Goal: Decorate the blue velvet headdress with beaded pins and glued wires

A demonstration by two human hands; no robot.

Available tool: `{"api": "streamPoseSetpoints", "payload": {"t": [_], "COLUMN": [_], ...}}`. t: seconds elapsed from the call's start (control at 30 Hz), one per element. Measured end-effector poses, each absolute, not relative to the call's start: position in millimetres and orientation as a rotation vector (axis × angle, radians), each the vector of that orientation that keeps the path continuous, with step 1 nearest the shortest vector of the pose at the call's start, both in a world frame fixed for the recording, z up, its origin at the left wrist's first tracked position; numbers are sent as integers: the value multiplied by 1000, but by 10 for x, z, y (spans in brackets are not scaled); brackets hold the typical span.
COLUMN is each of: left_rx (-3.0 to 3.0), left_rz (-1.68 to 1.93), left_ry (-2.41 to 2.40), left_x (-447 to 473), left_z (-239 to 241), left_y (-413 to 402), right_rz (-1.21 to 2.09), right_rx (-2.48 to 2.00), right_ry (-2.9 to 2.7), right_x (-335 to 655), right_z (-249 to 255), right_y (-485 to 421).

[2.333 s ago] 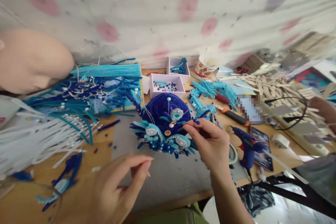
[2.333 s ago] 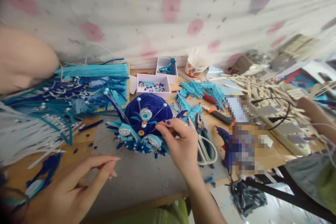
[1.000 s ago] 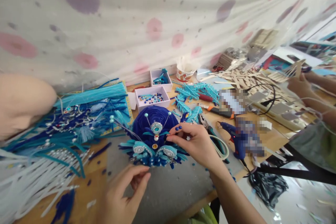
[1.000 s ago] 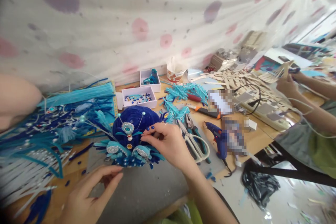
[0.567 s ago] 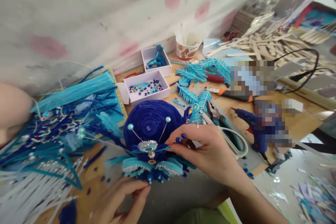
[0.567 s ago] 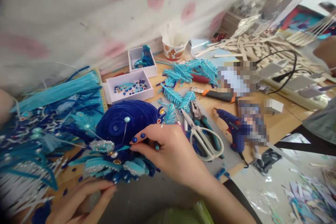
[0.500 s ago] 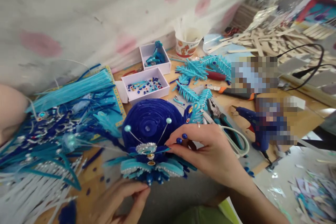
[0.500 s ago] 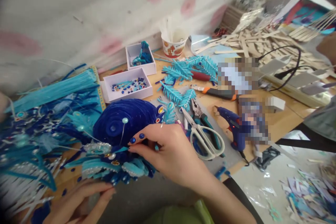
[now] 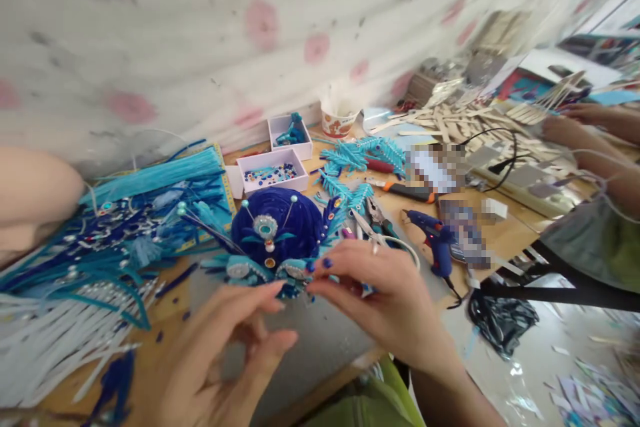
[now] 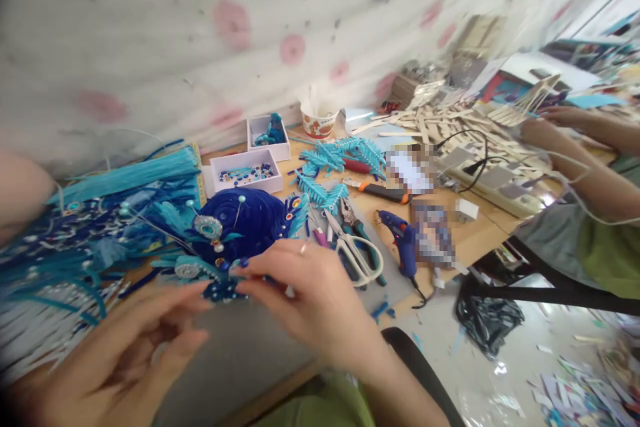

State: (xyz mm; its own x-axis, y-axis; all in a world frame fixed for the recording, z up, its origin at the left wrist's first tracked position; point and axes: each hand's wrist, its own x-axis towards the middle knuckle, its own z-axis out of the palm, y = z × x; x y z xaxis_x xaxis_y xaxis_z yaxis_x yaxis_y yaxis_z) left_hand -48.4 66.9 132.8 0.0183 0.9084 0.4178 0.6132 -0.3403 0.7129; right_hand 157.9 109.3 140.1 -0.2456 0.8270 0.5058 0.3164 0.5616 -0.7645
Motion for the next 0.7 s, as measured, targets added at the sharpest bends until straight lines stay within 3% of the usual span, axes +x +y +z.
{"api": "streamPoseSetpoints", "payload": {"t": [0.17, 0.33, 0.57, 0.7], "left_rx": [1912, 1470, 785, 706], "left_rz": [1480, 1586, 1648, 1666], "left_ry": [1505, 1525, 1420, 1203], "left_x": [-216, -220, -371, -302], "left_z": [1332, 1228, 1144, 1200], "left_y": [584, 496, 724, 832], "right_rz": [530, 492, 2, -233], "right_rx": [-969, -1104, -2186, -2212], "right_ry": [-1988, -1882, -1433, -1448], "right_x": [1416, 1677, 2921, 3174], "right_z": [1369, 1384, 882, 557], "right_y": [798, 566, 411, 791]}}
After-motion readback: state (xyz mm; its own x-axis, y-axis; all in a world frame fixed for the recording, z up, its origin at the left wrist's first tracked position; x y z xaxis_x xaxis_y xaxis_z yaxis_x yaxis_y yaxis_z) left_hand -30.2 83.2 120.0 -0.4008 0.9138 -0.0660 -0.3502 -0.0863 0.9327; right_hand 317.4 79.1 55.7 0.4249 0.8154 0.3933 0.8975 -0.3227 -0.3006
